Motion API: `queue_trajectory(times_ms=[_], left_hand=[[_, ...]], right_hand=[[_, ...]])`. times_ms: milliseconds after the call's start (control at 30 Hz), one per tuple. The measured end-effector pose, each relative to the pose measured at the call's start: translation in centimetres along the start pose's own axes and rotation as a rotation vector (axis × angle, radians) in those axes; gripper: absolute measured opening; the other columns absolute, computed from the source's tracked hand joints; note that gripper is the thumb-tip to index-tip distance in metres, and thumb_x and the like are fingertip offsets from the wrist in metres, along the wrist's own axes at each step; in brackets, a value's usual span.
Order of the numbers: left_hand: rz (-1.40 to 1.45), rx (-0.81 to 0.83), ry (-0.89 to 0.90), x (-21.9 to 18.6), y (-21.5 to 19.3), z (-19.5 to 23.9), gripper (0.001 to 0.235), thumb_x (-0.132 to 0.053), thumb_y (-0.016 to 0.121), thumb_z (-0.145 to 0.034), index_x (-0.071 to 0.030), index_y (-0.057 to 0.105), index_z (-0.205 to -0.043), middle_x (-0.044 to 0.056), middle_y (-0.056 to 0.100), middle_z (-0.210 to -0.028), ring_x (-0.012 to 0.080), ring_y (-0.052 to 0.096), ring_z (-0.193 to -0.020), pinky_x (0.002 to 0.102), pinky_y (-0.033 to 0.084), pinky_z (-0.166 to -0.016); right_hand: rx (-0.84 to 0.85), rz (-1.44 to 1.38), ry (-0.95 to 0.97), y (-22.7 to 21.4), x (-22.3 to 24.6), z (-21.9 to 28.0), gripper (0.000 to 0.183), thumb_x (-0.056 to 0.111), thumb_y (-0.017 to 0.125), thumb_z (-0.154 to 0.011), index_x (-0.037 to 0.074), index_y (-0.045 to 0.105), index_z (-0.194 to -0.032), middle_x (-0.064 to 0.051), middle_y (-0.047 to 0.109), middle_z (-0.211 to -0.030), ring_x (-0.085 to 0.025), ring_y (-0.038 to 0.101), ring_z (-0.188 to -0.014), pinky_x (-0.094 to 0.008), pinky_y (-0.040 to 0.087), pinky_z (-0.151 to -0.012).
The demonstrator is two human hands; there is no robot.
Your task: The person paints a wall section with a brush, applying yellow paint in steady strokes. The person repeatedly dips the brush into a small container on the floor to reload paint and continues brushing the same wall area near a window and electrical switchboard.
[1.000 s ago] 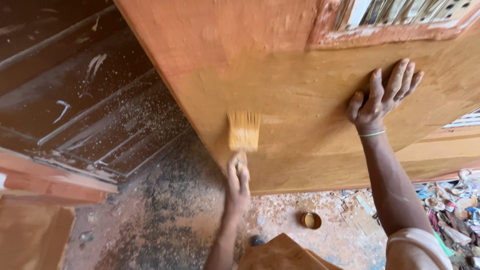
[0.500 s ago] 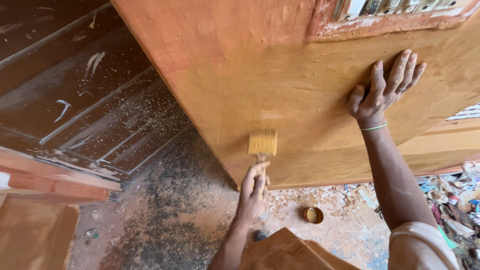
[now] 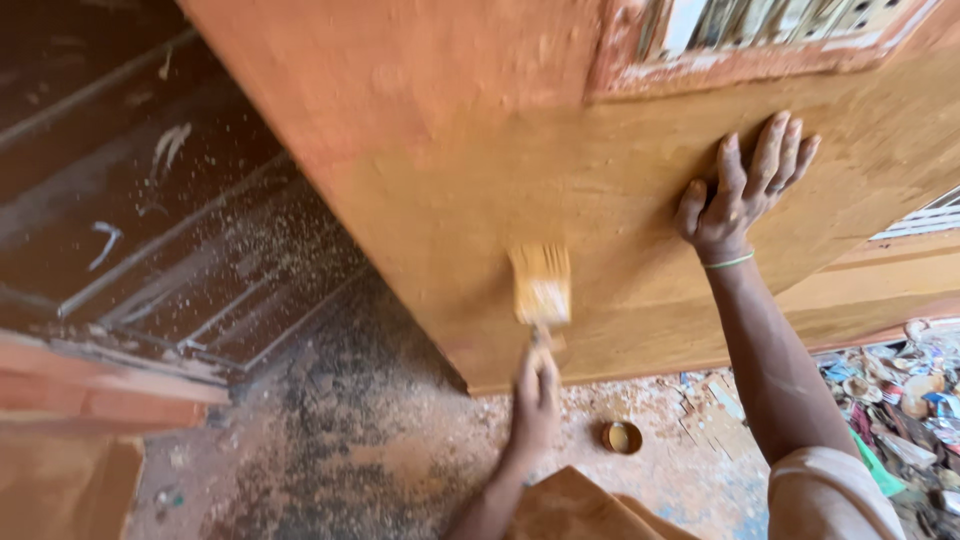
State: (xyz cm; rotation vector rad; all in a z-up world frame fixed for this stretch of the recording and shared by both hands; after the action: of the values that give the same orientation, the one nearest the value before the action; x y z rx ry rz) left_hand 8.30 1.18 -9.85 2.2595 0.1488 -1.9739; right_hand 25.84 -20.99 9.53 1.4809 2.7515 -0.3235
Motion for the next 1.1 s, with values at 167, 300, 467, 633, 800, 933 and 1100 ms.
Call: queue_trajectory(times_ms=[167, 300, 467, 633, 800, 933, 1100], left_hand=[[0.459, 0.132, -0.64, 9.6, 3.7, 6.1, 0.036, -0.02, 0.042, -0.106, -0.006, 0.044, -0.139, 0.003, 0.054, -0.095, 0.0072, 0.046, -0.056, 0.022, 0.042, -0.041], [0.282, 0.25, -0.327, 0.9, 3.3, 1.6, 0.042, -0.022, 0.038, -0.107, -0.003, 0.038, -0.145, 0.007, 0.051, -0.092, 0.0093, 0.046, -0.053, 0.025, 0.044, -0.039], [0.301, 0.474, -0.03, -14.9, 3.8, 0.8, 0.044, -0.017, 0.033, -0.113, 0.004, 0.031, -0.151, 0.006, 0.048, -0.104, 0.0067, 0.047, -0.065, 0.022, 0.047, -0.051], [0.253, 0.528, 0.269, -23.2, 3.8, 1.2, 0.045, -0.016, 0.032, -0.117, 0.005, 0.027, -0.157, 0.005, 0.046, -0.102, 0.0061, 0.042, -0.071, 0.022, 0.042, -0.058], [-0.08, 0.277, 0.206, -16.1, 3.8, -2.3, 0.046, -0.011, 0.034, -0.112, 0.005, 0.036, -0.154, 0.022, 0.053, -0.122, 0.0237, 0.048, -0.095, 0.034, 0.045, -0.083], [-0.075, 0.164, 0.195, -7.6, 4.1, 0.6, 0.044, -0.013, 0.032, -0.113, 0.005, 0.035, -0.153, 0.029, 0.038, -0.158, 0.037, 0.037, -0.152, 0.045, 0.031, -0.125], [0.025, 0.181, -0.566, 5.8, 3.9, 4.2, 0.053, -0.016, 0.035, -0.107, -0.006, 0.03, -0.159, 0.025, 0.036, -0.159, 0.0413, 0.035, -0.147, 0.049, 0.032, -0.12]], right_hand=[[0.009, 0.0, -0.002, 0.0, 0.3, 0.7, 0.048, 0.031, 0.044, -0.108, 0.008, 0.051, -0.149, -0.03, 0.036, -0.161, -0.049, 0.03, -0.152, -0.071, 0.016, -0.126], [-0.006, 0.008, 0.0, 0.1, -0.1, 0.4, 0.05, 0.032, 0.043, -0.106, 0.007, 0.053, -0.148, -0.031, 0.038, -0.159, -0.048, 0.031, -0.151, -0.071, 0.016, -0.125], [-0.007, 0.015, 0.002, 0.1, 0.0, 0.4, 0.05, 0.032, 0.043, -0.105, 0.006, 0.054, -0.147, -0.031, 0.039, -0.159, -0.048, 0.032, -0.151, -0.07, 0.017, -0.125], [-0.037, 0.012, -0.007, 0.3, 0.0, 0.5, 0.05, 0.032, 0.042, -0.105, 0.006, 0.054, -0.147, -0.031, 0.039, -0.158, -0.048, 0.031, -0.151, -0.07, 0.016, -0.125], [-0.028, 0.008, -0.007, 0.0, 0.0, 0.6, 0.05, 0.033, 0.042, -0.106, 0.006, 0.055, -0.146, -0.031, 0.039, -0.158, -0.048, 0.032, -0.15, -0.07, 0.017, -0.125], [-0.004, 0.015, 0.008, 0.1, -0.1, 0.4, 0.049, 0.034, 0.044, -0.107, 0.007, 0.055, -0.147, -0.03, 0.039, -0.158, -0.048, 0.032, -0.151, -0.069, 0.017, -0.125], [-0.001, 0.01, 0.007, -0.1, 0.0, 0.9, 0.049, 0.034, 0.044, -0.107, 0.007, 0.054, -0.147, -0.03, 0.039, -0.158, -0.048, 0.032, -0.15, -0.069, 0.017, -0.125]])
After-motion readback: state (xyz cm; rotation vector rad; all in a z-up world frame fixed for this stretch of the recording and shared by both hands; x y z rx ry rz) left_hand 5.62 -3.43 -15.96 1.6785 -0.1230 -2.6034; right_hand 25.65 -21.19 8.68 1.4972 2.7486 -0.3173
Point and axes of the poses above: each hand's wrist, its own z-axis away from the middle knuckle, its own y-axis out of the palm, x = y × z, the point moved 9 cm from there along -z, towards the middle knuckle
